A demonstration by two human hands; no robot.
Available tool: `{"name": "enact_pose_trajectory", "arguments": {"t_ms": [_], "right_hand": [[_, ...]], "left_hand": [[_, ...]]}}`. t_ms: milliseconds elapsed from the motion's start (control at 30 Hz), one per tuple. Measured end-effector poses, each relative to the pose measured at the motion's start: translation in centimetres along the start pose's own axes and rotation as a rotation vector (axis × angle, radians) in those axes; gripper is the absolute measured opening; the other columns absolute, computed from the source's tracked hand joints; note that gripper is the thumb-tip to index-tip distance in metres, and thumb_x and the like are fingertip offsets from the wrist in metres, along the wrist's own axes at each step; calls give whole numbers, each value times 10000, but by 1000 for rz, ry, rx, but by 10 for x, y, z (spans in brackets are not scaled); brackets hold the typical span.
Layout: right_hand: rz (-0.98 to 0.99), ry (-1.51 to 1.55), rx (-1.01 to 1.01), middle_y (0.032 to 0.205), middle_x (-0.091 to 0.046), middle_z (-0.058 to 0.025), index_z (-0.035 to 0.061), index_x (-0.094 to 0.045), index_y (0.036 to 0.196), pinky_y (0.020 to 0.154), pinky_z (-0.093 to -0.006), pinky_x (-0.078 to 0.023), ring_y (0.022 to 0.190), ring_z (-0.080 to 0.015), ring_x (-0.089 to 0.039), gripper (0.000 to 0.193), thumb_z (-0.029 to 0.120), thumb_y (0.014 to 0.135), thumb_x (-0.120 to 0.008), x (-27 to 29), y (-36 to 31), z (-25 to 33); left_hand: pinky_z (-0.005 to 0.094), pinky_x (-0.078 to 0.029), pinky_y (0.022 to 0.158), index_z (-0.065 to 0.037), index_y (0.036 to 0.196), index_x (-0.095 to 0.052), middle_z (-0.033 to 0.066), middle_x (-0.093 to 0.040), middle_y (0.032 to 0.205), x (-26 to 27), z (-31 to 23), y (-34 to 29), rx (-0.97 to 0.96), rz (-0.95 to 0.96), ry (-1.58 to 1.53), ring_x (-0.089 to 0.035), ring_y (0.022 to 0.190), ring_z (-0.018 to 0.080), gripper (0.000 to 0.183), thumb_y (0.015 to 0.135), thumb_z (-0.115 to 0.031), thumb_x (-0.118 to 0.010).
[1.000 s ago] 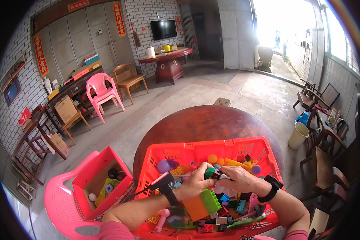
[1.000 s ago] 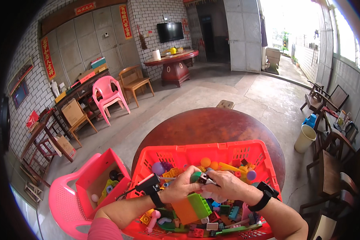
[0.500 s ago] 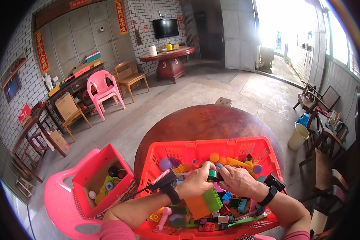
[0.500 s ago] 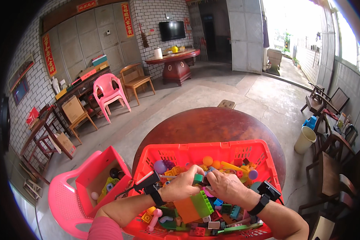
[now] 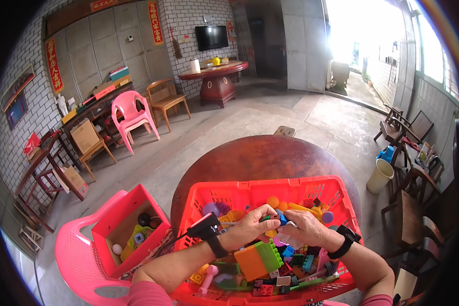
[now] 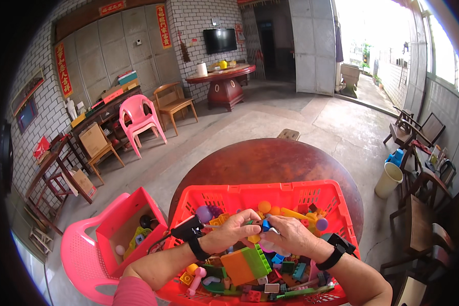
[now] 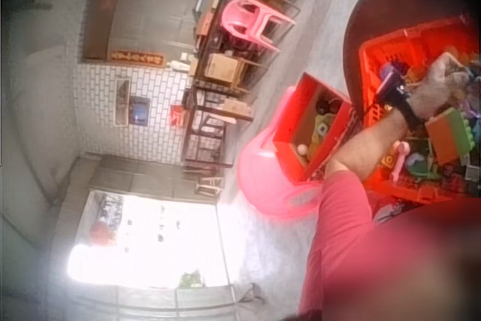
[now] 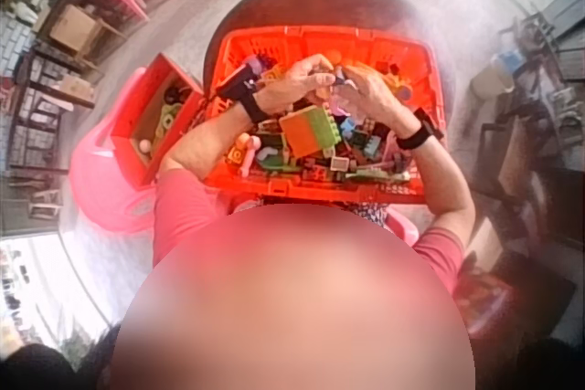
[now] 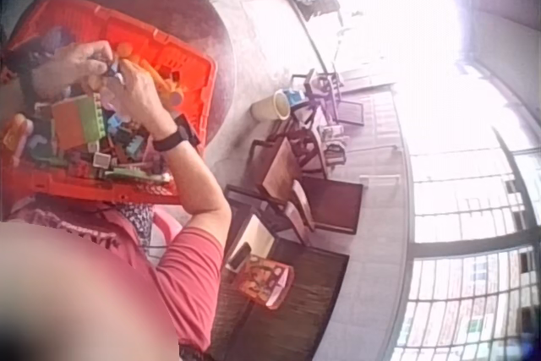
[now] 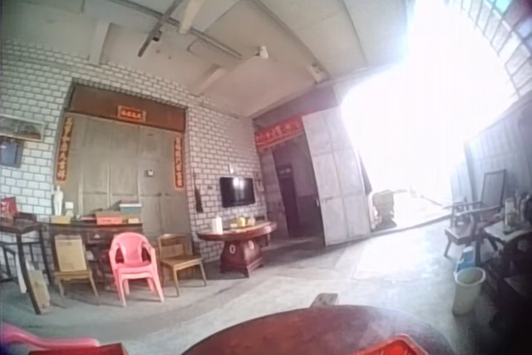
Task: The person assembles various plastic building blocks and toys by hand from a basket on a table.
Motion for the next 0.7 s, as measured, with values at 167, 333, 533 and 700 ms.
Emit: {"name": "enact_pose_trajectory", "arguments": {"t_ms": [167, 333, 533, 700], "right_hand": [[51, 96, 10, 796, -621, -208, -7, -581, 962, 687, -433, -488, 787, -384, -634, 342, 307, 865, -678, -12, 0, -3], [67, 354, -192, 787, -648, -142, 10, -591, 1001, 661, -363, -495, 757, -255, -667, 361, 335, 877, -687, -25, -4, -17], [35, 553, -258, 799, -654, -79, 25, -604, 1093, 667, -325, -492, 752, -164, -637, 398, 370, 903, -664, -19, -7, -15], [32, 493, -264, 809, -658, -95, 8, -590, 1092, 670, -348, -494, 753, -200, -653, 425, 382, 902, -662, -20, -7, -15]], "left_hand": [[277, -506, 719, -62, 1083, -517, 17, -591, 901, 8, -26, -3, -300, -178, 329, -582, 838, 92, 249, 1000, -292, -571], [295, -495, 794, -35, 1092, -522, 60, -601, 935, 1, -36, -11, -308, -197, 503, -601, 892, 133, 315, 983, -323, -591], [354, -515, 761, -39, 1089, -513, 128, -634, 945, -14, -65, -28, -588, -273, 779, -656, 874, 277, 340, 958, -335, -615], [357, -518, 745, -47, 1098, -499, 114, -613, 925, -3, -48, -21, -463, -313, 578, -649, 853, 239, 352, 985, -375, -561]]}}
Point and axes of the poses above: each hand's wrist, its own y-axis towards the middle knuckle, its own x-axis out of the back of the hand, z = x × y, the point moved 10 cm from there along y, towards the middle knuckle
